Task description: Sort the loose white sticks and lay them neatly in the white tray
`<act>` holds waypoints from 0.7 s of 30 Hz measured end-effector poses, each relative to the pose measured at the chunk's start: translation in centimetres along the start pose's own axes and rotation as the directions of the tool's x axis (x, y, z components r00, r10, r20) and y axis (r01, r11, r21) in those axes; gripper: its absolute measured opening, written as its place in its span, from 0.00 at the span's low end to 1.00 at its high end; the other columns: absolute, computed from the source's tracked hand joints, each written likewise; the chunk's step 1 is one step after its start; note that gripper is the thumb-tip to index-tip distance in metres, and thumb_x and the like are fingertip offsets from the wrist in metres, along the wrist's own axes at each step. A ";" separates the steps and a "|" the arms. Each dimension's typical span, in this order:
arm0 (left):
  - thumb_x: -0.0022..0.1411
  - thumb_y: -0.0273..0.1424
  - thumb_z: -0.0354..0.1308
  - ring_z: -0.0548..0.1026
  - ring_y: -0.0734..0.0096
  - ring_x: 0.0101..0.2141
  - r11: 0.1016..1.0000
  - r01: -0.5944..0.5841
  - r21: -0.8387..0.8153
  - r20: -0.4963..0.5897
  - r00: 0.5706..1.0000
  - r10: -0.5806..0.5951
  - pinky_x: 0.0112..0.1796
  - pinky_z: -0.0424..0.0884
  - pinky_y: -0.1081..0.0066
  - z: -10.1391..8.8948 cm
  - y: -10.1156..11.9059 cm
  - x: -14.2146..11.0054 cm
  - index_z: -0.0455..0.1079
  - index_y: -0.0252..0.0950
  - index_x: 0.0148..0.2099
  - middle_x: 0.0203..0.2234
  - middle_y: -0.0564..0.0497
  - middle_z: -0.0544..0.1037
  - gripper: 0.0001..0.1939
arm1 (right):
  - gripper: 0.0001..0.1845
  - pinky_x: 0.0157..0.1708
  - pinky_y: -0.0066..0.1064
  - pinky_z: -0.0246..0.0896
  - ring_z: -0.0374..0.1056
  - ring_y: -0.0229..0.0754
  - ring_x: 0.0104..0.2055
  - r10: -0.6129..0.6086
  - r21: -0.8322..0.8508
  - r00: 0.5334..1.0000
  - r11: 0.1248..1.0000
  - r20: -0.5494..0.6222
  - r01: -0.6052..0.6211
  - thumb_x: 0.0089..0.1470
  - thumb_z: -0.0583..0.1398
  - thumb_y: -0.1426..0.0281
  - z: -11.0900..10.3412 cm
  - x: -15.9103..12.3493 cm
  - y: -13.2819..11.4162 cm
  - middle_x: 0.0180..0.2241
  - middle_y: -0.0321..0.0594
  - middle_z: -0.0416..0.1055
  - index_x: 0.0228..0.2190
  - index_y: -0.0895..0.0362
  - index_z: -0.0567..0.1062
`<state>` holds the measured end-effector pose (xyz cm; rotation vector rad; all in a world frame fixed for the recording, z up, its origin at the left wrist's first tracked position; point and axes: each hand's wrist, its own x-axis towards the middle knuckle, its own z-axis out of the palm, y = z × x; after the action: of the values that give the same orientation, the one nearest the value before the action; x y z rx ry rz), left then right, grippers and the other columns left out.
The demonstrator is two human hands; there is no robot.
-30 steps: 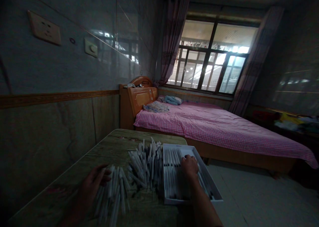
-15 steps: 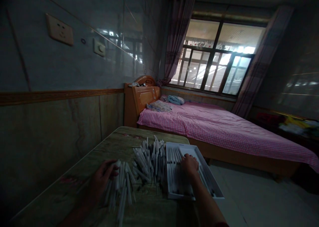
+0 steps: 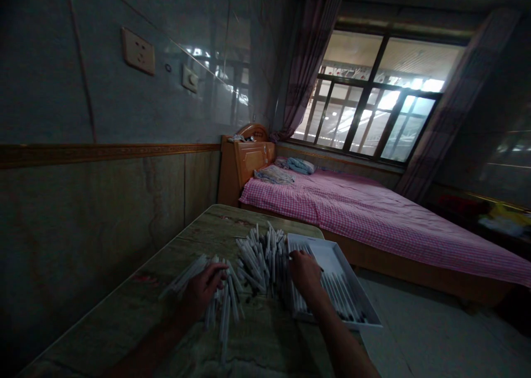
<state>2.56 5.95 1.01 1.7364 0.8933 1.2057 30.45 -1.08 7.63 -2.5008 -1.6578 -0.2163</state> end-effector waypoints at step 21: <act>0.59 0.38 0.52 0.76 0.67 0.26 1.000 0.014 0.018 0.031 0.999 -0.015 0.29 0.68 0.71 0.4 0.4 -0.4 0.73 0.41 0.41 0.27 0.51 0.79 0.13 | 0.14 0.34 0.29 0.60 0.72 0.46 0.41 0.020 0.040 0.996 0.999 0.090 -0.024 0.56 0.51 0.74 2.1 -2.9 -7.5 0.40 0.48 0.74 0.42 0.57 0.72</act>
<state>2.92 5.31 1.17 1.7549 0.8990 1.1617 22.49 -0.43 5.25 -2.5321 -1.6481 -0.0678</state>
